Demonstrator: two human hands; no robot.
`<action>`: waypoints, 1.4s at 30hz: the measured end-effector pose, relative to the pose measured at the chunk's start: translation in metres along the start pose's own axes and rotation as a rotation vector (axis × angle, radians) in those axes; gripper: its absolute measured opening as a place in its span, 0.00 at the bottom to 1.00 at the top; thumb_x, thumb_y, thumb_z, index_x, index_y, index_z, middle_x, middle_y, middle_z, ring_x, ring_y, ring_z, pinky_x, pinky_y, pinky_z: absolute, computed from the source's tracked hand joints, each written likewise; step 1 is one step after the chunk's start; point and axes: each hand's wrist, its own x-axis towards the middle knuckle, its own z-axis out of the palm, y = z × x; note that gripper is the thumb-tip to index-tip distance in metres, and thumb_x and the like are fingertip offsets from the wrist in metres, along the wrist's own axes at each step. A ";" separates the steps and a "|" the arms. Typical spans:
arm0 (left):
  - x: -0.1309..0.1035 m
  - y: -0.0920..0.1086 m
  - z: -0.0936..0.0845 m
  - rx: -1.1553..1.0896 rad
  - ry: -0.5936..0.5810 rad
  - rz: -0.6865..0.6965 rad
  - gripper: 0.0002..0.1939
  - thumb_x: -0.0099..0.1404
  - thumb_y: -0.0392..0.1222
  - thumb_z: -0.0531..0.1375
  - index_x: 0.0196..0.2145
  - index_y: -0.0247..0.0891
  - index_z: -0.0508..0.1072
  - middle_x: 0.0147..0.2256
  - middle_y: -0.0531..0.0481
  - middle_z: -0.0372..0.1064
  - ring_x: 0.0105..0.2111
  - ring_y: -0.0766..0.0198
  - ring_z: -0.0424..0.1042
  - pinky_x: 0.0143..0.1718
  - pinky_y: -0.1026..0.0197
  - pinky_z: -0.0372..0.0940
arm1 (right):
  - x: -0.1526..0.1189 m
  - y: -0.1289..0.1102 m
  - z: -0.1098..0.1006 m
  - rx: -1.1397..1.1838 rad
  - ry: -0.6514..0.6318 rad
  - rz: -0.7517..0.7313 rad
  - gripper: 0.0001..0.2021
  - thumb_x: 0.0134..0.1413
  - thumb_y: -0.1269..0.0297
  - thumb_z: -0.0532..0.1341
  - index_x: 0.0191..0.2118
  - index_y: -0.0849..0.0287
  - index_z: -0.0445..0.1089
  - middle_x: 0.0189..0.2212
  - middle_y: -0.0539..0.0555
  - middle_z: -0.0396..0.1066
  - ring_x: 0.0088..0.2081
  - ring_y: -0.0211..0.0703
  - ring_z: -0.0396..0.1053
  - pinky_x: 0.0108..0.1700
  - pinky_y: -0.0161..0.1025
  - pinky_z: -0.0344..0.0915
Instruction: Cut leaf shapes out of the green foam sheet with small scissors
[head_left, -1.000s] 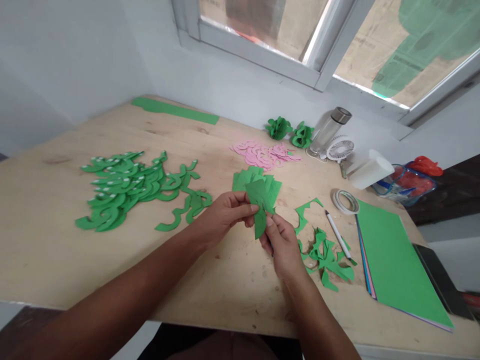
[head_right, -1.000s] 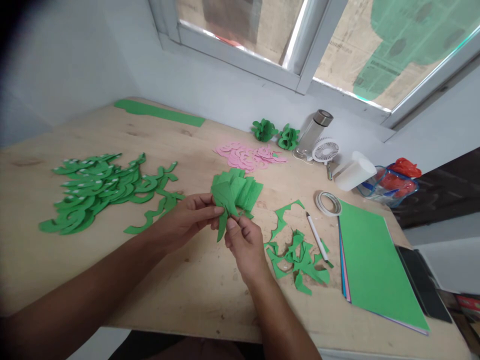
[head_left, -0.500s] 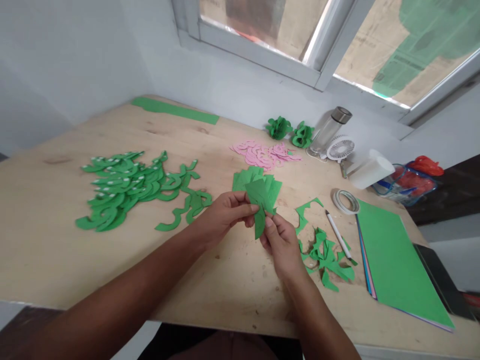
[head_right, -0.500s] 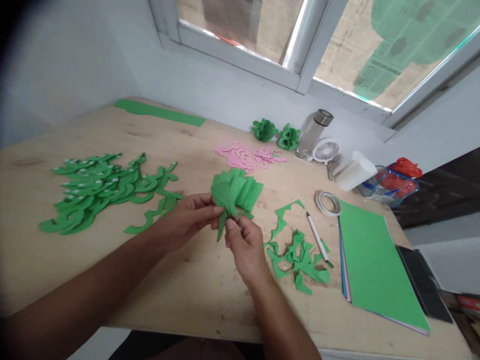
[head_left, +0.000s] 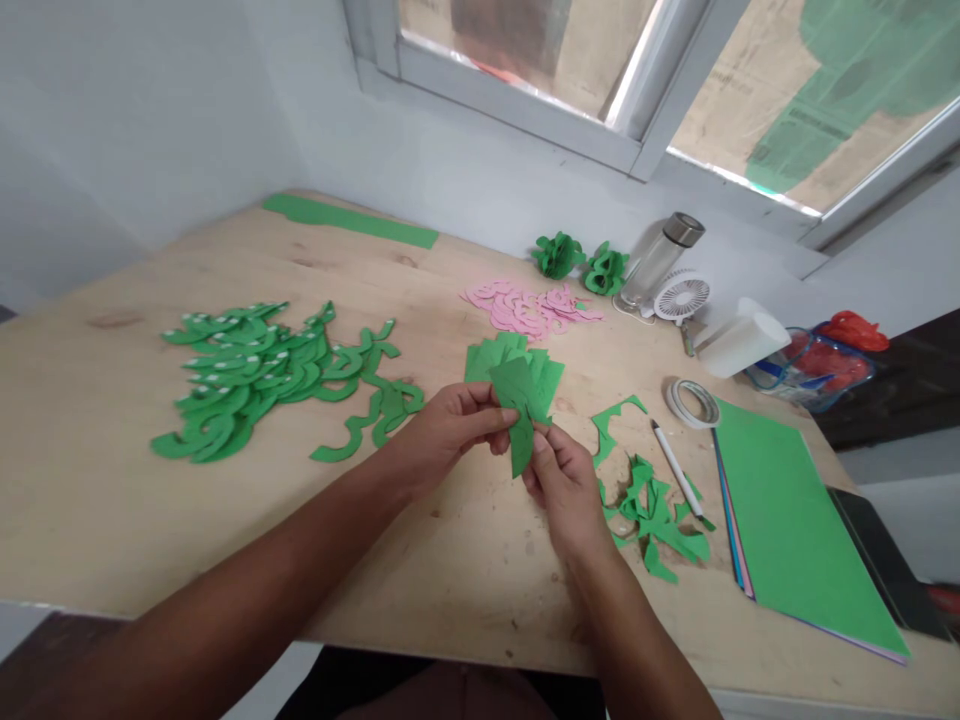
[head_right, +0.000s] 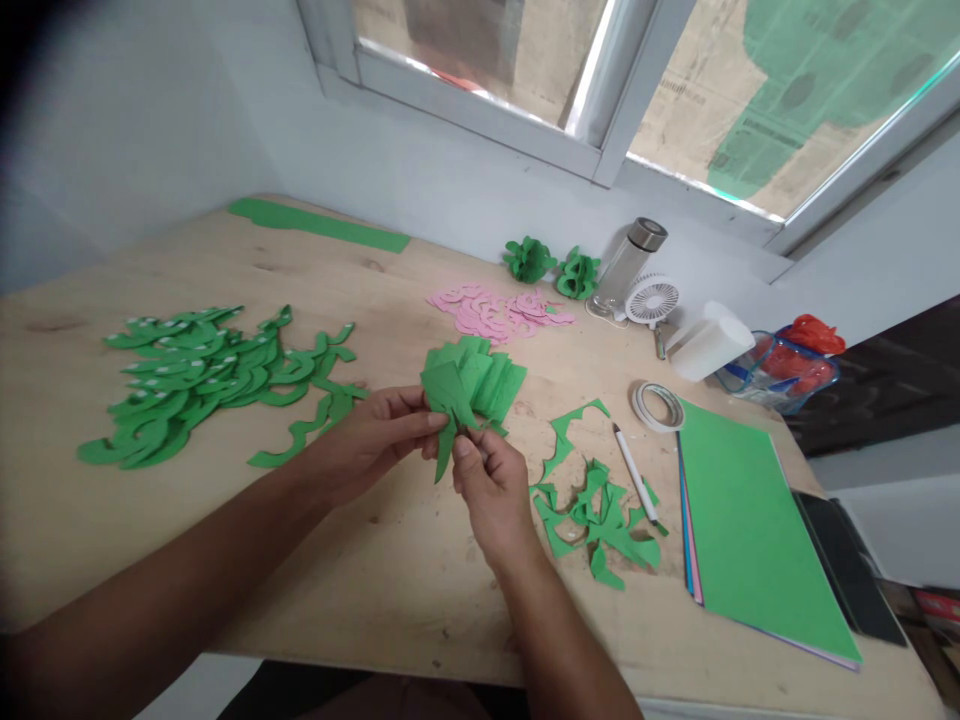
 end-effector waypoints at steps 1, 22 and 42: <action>0.000 0.000 0.000 0.004 0.001 -0.003 0.08 0.57 0.43 0.72 0.28 0.37 0.79 0.23 0.53 0.71 0.23 0.68 0.66 0.27 0.64 0.63 | 0.000 0.000 0.000 0.003 0.001 -0.001 0.24 0.56 0.38 0.64 0.28 0.56 0.71 0.16 0.43 0.55 0.18 0.34 0.46 0.21 0.35 0.42; -0.001 0.001 0.000 0.011 -0.002 0.019 0.09 0.57 0.44 0.72 0.28 0.37 0.79 0.23 0.53 0.71 0.24 0.67 0.65 0.28 0.63 0.62 | 0.000 0.003 -0.001 0.008 -0.013 0.002 0.25 0.57 0.36 0.63 0.29 0.56 0.72 0.16 0.43 0.55 0.19 0.35 0.47 0.22 0.36 0.43; -0.001 0.000 0.000 -0.001 0.008 0.053 0.09 0.58 0.43 0.71 0.28 0.36 0.78 0.22 0.54 0.71 0.23 0.69 0.66 0.28 0.64 0.62 | 0.000 0.002 -0.001 0.038 -0.017 -0.009 0.27 0.56 0.35 0.63 0.29 0.57 0.72 0.16 0.42 0.54 0.19 0.33 0.44 0.21 0.36 0.40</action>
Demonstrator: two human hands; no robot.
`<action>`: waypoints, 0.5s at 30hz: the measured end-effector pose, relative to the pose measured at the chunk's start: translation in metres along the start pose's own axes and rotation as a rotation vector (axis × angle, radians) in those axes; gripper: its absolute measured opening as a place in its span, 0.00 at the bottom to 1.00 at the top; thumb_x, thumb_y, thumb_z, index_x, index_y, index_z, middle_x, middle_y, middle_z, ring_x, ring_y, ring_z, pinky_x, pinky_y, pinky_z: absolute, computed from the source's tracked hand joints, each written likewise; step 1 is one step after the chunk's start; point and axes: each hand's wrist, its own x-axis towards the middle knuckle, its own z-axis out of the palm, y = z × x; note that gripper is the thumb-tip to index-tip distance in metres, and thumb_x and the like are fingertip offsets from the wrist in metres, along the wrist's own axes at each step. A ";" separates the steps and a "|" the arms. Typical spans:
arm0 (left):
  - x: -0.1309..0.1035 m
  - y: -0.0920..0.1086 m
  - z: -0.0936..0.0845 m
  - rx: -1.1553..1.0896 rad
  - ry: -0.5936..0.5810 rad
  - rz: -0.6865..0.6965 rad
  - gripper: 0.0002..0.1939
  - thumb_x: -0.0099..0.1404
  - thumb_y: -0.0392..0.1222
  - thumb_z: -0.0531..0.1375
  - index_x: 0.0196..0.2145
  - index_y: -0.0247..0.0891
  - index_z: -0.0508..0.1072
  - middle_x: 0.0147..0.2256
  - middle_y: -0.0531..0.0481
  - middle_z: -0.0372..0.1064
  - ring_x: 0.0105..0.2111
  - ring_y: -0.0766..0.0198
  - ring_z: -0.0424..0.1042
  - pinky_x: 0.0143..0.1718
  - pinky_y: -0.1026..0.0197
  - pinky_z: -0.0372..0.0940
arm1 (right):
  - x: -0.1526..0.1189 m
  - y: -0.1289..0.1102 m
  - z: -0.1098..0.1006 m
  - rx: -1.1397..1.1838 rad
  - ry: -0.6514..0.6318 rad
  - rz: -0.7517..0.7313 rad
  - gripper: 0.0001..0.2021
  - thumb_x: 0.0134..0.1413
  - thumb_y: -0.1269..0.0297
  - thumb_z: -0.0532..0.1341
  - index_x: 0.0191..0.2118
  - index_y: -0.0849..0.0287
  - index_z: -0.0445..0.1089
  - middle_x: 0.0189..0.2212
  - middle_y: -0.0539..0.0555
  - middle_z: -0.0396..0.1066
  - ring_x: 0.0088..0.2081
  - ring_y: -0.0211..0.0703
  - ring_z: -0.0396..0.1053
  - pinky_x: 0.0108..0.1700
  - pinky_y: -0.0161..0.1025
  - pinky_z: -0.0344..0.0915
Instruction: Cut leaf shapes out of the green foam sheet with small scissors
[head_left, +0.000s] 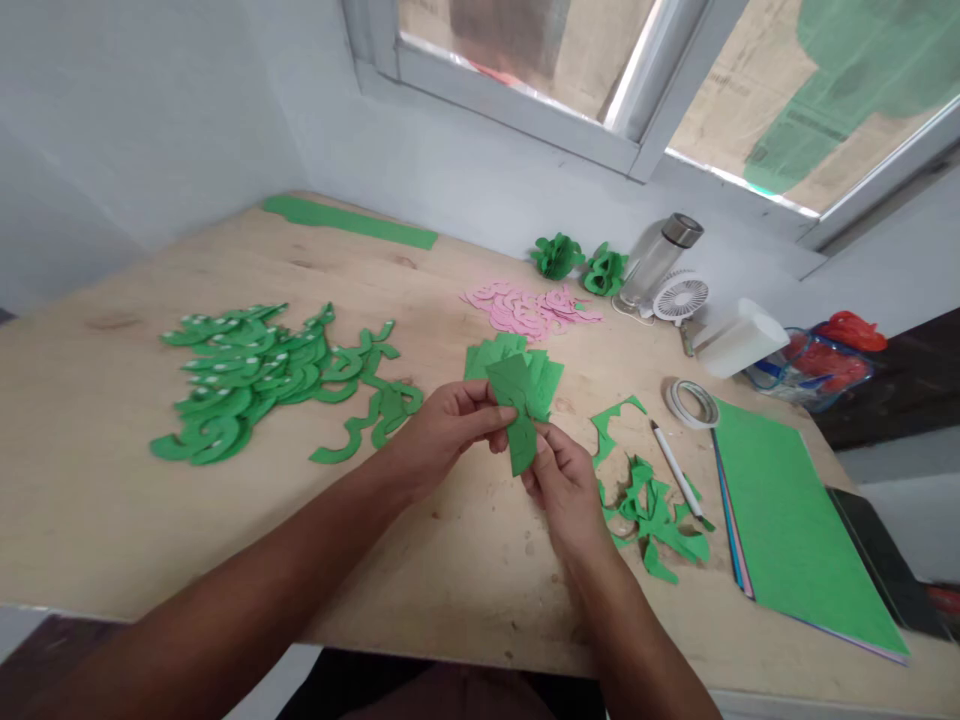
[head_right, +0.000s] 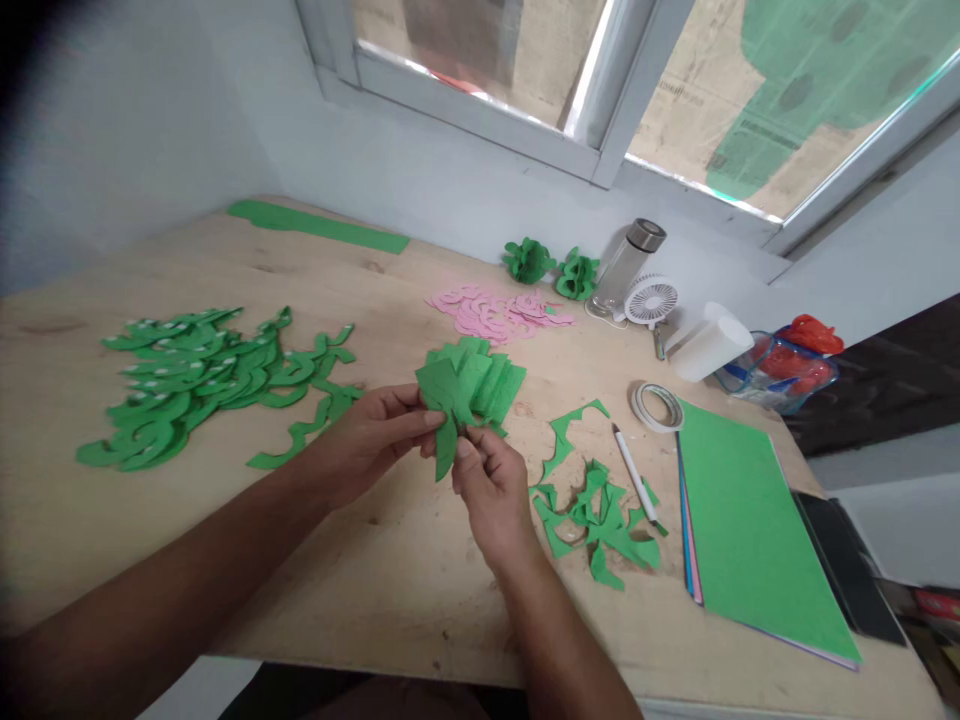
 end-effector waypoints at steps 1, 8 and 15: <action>0.000 0.000 0.000 -0.002 0.000 0.000 0.09 0.58 0.43 0.71 0.28 0.36 0.78 0.22 0.54 0.71 0.23 0.69 0.66 0.28 0.64 0.62 | 0.000 0.000 0.000 0.002 0.002 0.001 0.27 0.56 0.34 0.64 0.29 0.57 0.72 0.16 0.42 0.54 0.19 0.33 0.44 0.21 0.36 0.40; 0.000 0.000 -0.001 0.001 -0.004 0.004 0.09 0.58 0.44 0.71 0.28 0.37 0.79 0.22 0.54 0.71 0.23 0.68 0.66 0.28 0.63 0.62 | 0.000 -0.001 0.000 -0.007 0.004 0.005 0.28 0.54 0.33 0.64 0.29 0.58 0.72 0.16 0.42 0.55 0.18 0.32 0.43 0.21 0.35 0.40; 0.000 0.001 0.001 0.010 -0.002 0.005 0.08 0.58 0.43 0.71 0.28 0.37 0.78 0.21 0.55 0.70 0.23 0.68 0.65 0.28 0.64 0.61 | -0.001 0.000 0.000 -0.011 -0.007 -0.006 0.27 0.55 0.34 0.64 0.29 0.58 0.72 0.16 0.43 0.56 0.19 0.32 0.44 0.21 0.35 0.40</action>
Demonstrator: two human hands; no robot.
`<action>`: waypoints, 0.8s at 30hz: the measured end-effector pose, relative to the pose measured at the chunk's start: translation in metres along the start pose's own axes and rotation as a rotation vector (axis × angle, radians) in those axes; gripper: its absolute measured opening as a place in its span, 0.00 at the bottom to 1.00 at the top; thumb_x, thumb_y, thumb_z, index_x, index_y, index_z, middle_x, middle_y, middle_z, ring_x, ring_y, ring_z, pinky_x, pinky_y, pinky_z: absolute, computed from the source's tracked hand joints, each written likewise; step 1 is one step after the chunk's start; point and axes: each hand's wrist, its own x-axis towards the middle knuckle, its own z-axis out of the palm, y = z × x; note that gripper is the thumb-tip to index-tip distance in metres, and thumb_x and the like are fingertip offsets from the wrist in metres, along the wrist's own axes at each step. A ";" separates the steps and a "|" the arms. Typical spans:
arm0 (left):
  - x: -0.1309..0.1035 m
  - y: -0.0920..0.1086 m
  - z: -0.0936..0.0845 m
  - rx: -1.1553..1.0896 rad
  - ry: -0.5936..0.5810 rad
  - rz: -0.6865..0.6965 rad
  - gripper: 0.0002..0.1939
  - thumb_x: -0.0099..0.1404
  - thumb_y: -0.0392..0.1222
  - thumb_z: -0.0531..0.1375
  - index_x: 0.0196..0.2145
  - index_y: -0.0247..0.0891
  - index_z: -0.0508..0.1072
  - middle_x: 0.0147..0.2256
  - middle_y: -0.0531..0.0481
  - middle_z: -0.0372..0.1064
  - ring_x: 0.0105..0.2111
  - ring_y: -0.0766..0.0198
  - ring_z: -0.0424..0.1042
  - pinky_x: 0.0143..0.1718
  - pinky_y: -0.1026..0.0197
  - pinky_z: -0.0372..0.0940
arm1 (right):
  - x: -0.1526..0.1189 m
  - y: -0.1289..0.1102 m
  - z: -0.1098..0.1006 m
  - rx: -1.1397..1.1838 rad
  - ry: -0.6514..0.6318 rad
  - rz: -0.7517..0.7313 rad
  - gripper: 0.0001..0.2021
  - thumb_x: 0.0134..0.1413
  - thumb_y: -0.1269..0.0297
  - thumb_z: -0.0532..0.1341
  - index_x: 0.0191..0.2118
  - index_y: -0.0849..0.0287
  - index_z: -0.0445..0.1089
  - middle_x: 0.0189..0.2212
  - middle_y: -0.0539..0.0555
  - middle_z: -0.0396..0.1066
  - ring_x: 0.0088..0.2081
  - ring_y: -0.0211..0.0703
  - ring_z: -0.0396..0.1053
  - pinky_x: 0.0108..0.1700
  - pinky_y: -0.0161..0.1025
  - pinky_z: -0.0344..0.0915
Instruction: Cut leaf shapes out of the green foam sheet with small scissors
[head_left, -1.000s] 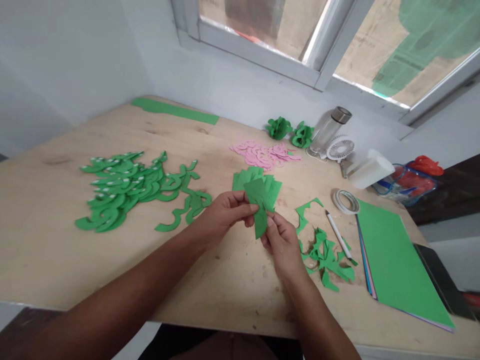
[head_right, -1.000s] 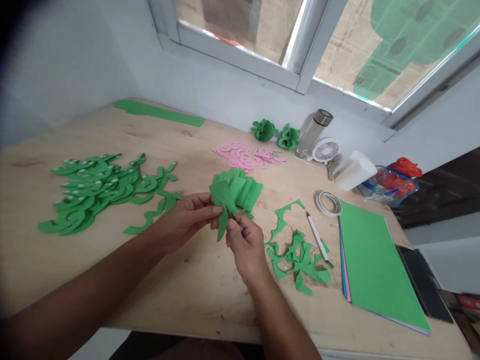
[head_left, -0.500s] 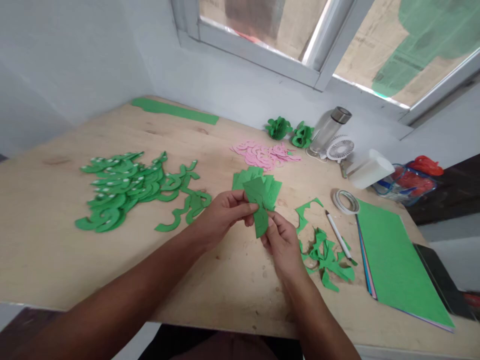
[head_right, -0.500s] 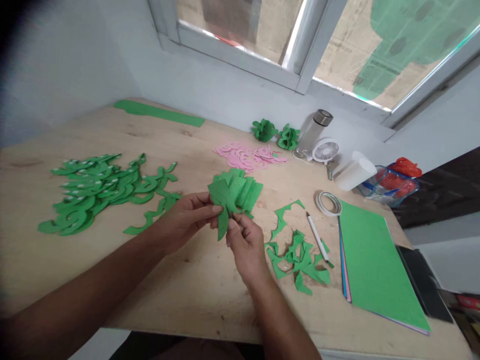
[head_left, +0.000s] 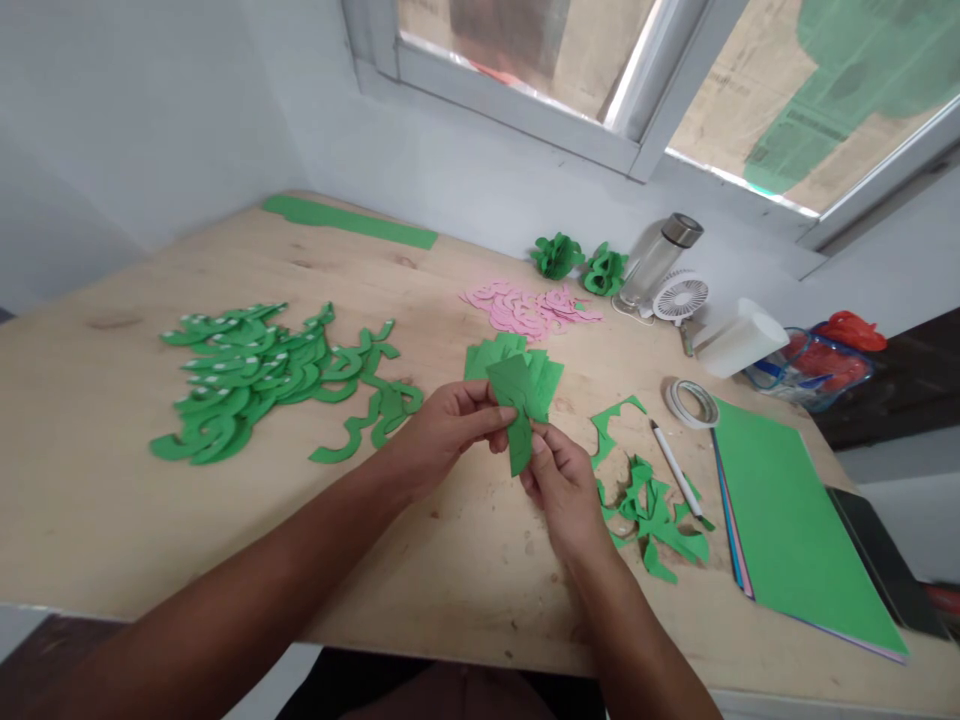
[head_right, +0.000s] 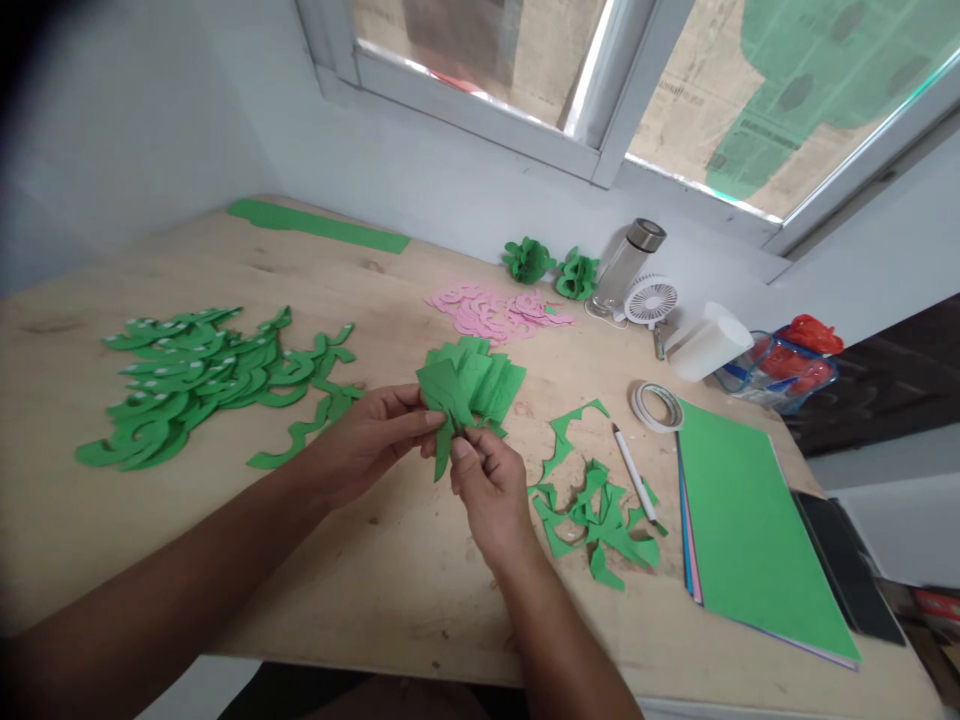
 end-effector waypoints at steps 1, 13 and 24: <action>0.000 0.000 0.000 0.001 0.001 0.000 0.08 0.58 0.43 0.71 0.28 0.36 0.78 0.21 0.55 0.70 0.23 0.68 0.65 0.28 0.64 0.61 | 0.000 0.000 0.000 -0.001 0.002 0.000 0.27 0.55 0.34 0.64 0.29 0.58 0.72 0.16 0.43 0.56 0.19 0.32 0.44 0.21 0.35 0.40; 0.000 0.000 0.001 0.046 0.016 -0.032 0.09 0.57 0.44 0.70 0.28 0.37 0.78 0.21 0.54 0.70 0.23 0.67 0.65 0.27 0.63 0.61 | 0.001 0.004 0.000 -0.015 0.011 -0.008 0.24 0.59 0.38 0.63 0.29 0.57 0.71 0.18 0.45 0.60 0.20 0.34 0.48 0.21 0.35 0.41; -0.001 0.001 0.003 0.032 0.042 -0.018 0.09 0.57 0.43 0.71 0.26 0.37 0.77 0.20 0.55 0.69 0.23 0.68 0.64 0.28 0.63 0.60 | 0.001 0.000 0.000 -0.057 -0.002 -0.004 0.23 0.58 0.40 0.63 0.28 0.56 0.70 0.16 0.43 0.57 0.19 0.33 0.44 0.21 0.35 0.41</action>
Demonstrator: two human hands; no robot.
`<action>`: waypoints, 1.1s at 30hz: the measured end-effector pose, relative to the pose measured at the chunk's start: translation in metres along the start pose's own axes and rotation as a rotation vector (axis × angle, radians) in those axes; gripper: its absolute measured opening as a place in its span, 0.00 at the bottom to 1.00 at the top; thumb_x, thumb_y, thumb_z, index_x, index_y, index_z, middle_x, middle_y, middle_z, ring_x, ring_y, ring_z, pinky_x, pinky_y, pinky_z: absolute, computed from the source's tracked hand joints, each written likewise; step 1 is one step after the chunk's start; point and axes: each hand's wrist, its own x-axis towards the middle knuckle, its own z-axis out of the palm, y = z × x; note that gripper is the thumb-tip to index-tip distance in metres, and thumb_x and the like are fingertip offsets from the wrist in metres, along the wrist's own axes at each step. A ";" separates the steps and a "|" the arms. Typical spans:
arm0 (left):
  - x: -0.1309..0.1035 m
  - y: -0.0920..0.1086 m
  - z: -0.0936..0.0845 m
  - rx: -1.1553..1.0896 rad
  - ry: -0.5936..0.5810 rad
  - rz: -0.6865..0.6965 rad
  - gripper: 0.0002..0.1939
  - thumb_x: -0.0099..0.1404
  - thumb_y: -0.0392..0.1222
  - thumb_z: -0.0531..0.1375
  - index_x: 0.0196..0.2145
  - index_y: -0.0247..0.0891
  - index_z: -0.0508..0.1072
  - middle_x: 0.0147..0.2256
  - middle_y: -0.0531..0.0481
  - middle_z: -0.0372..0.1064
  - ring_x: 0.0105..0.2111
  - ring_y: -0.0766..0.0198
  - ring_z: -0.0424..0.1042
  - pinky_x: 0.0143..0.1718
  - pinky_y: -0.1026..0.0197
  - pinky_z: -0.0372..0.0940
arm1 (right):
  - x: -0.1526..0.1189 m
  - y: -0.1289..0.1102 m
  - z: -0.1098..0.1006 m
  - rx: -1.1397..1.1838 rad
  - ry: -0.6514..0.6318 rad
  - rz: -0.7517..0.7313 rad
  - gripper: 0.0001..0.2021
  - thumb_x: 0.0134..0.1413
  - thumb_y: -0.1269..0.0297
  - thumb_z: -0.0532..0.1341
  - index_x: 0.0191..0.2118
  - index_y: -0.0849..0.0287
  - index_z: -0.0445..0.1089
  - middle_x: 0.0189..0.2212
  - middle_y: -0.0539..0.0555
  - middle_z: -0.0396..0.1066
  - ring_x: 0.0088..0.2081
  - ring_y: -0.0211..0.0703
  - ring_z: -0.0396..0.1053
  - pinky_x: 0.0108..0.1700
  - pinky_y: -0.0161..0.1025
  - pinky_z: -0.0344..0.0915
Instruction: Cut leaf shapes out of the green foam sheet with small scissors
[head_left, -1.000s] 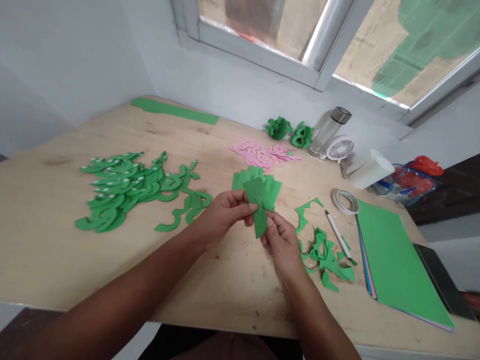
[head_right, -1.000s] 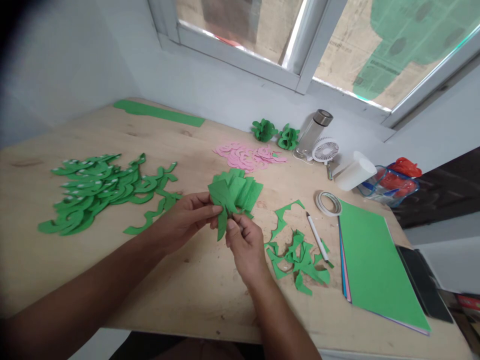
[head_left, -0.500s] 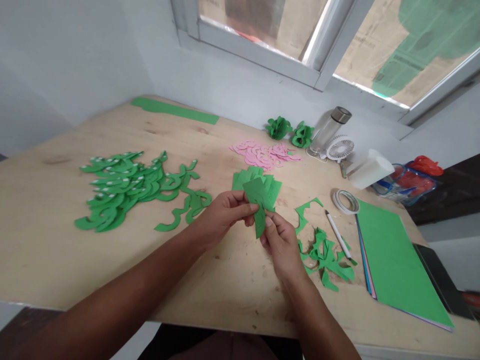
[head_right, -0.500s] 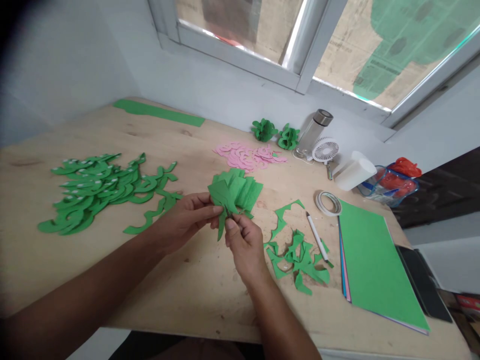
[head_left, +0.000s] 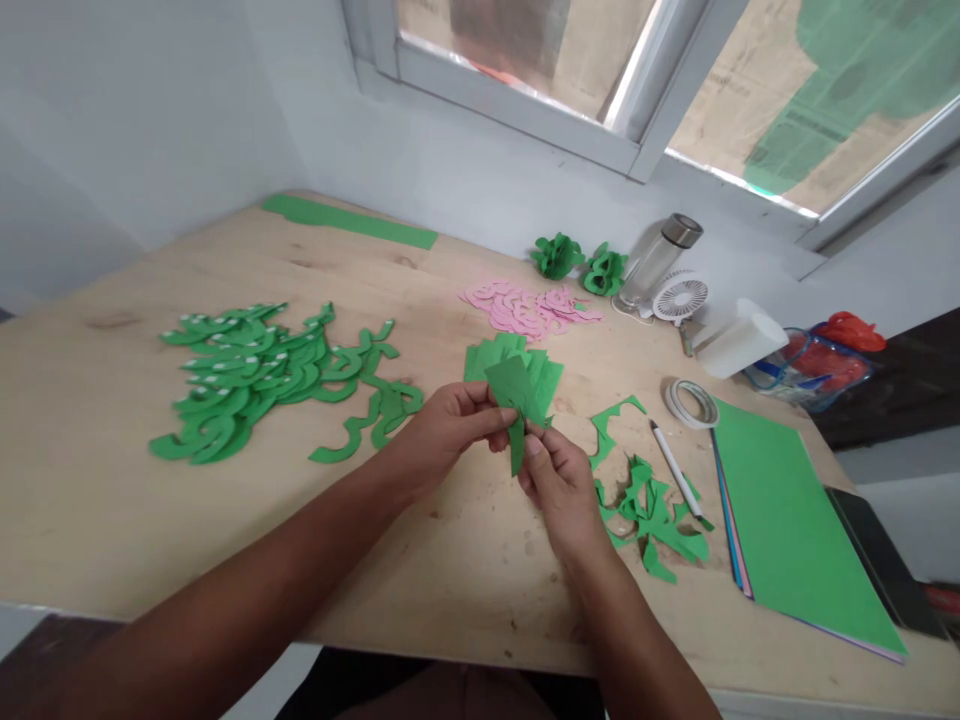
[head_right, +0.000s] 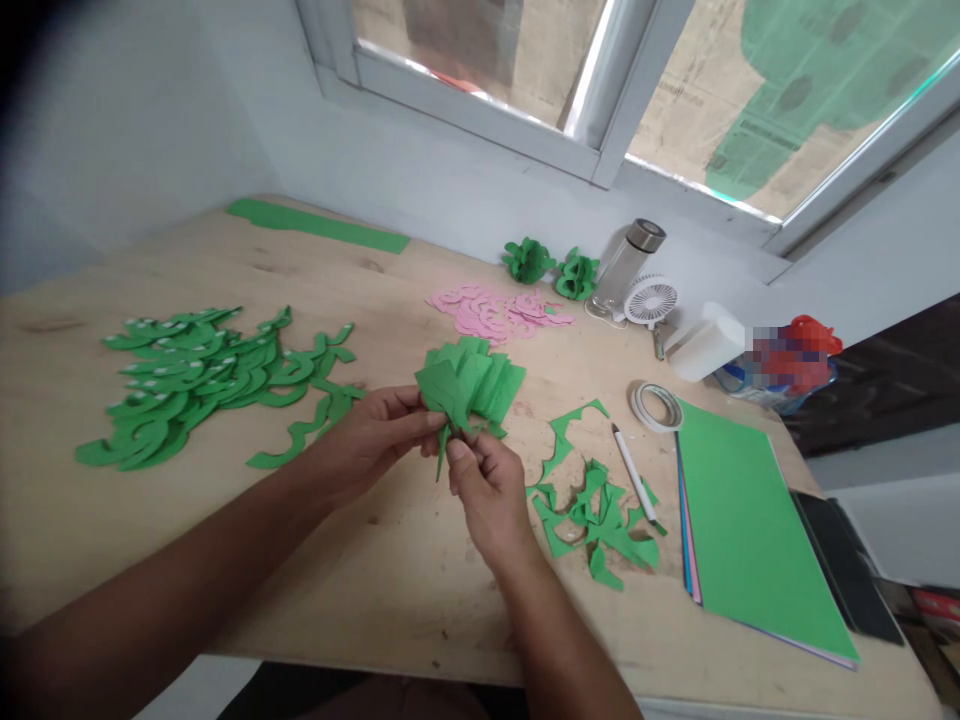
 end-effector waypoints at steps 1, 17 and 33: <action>0.000 0.000 0.000 0.000 0.000 -0.004 0.09 0.57 0.43 0.71 0.26 0.37 0.77 0.20 0.55 0.69 0.23 0.68 0.64 0.28 0.63 0.60 | 0.000 0.000 0.000 -0.002 0.005 -0.001 0.22 0.58 0.41 0.63 0.28 0.57 0.70 0.16 0.43 0.57 0.19 0.33 0.45 0.21 0.35 0.41; 0.000 -0.001 0.002 0.020 -0.012 -0.006 0.11 0.55 0.44 0.72 0.24 0.37 0.77 0.20 0.55 0.69 0.23 0.68 0.65 0.28 0.63 0.61 | -0.001 0.000 0.000 -0.033 0.044 -0.044 0.26 0.58 0.36 0.62 0.26 0.56 0.68 0.16 0.45 0.58 0.20 0.36 0.50 0.23 0.37 0.44; -0.001 0.000 0.003 0.062 -0.045 0.022 0.12 0.57 0.46 0.70 0.23 0.38 0.75 0.19 0.55 0.66 0.23 0.67 0.64 0.28 0.63 0.61 | -0.001 -0.003 0.001 -0.060 0.042 -0.061 0.26 0.60 0.36 0.60 0.25 0.55 0.68 0.18 0.46 0.59 0.21 0.37 0.50 0.24 0.38 0.45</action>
